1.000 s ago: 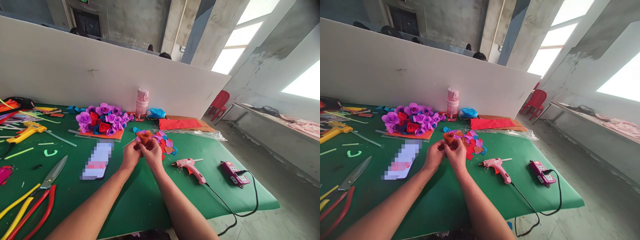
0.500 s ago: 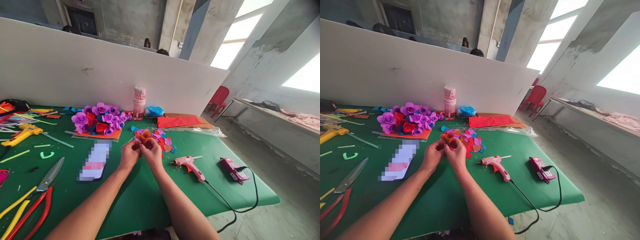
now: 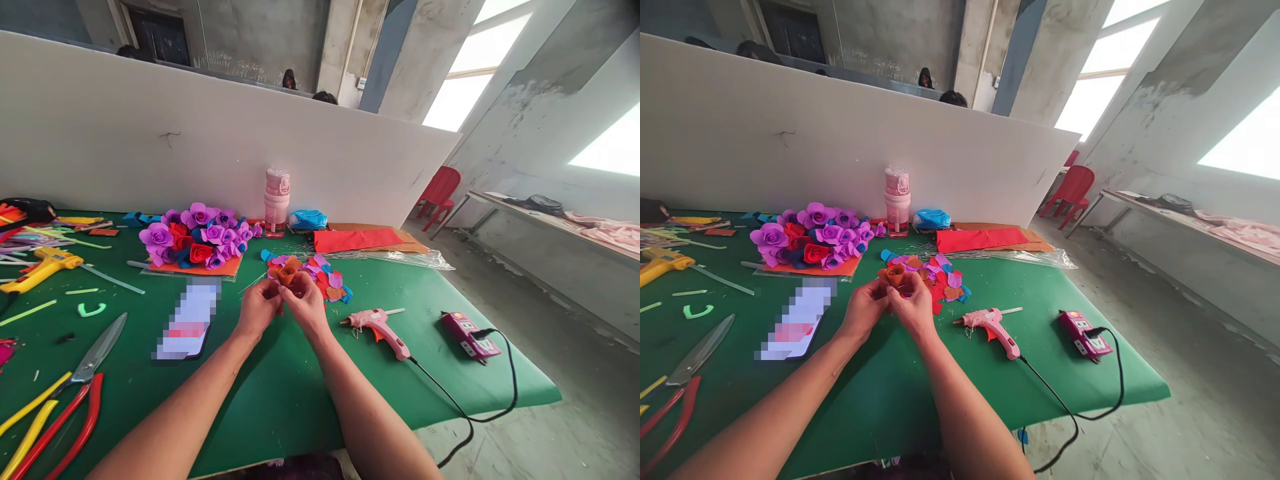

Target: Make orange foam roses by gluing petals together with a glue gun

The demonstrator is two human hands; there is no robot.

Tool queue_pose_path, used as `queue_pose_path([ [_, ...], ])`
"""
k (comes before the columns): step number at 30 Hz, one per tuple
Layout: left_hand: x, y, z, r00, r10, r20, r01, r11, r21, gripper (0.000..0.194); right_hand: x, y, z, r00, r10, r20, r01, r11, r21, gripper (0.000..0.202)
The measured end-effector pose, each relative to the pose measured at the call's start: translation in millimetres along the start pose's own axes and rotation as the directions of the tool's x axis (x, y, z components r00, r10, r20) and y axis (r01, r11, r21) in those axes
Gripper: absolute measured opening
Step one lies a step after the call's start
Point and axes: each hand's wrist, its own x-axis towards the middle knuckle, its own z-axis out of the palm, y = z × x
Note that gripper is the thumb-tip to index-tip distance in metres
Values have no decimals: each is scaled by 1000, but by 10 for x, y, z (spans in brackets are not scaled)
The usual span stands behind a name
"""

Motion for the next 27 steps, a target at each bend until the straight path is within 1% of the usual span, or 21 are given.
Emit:
queue_pose_path([
  [3, 11, 30, -14, 998, -48, -30, 47, 998, -46, 21, 34, -31, -62, 998, 53, 35, -58, 984, 166, 27],
  [6, 25, 51, -32, 994, -87, -60, 82, 993, -87, 28, 58, -39, -112, 998, 49, -41, -38, 969, 245, 27],
  [9, 39, 44, -41, 993, -96, -72, 88, 991, -100, 30, 74, 4, -133, 996, 54, -78, -34, 971, 238, 26],
  [15, 59, 5, -53, 990, -87, -115, 78, 994, -79, 31, 96, 92, -128, 995, 56, -87, -40, 982, 183, 24],
  [17, 62, -1, -56, 988, -92, -122, 83, 994, -73, 31, 102, 94, -126, 996, 61, -70, -47, 981, 187, 26],
  [20, 56, 8, -49, 989, -89, -114, 81, 994, -75, 30, 104, 90, -127, 999, 41, -19, -37, 978, 207, 31],
  [22, 48, 21, -41, 991, -82, -102, 74, 994, -81, 30, 97, 90, -128, 1000, 30, 1, -29, 981, 190, 32],
  [25, 39, 33, -37, 992, -76, -96, 69, 995, -76, 29, 76, 84, -130, 999, 32, -14, -30, 992, 125, 28],
  [27, 40, 27, -41, 992, -79, -97, 72, 995, -69, 29, 63, 66, -132, 999, 21, -45, -16, 995, 101, 26],
])
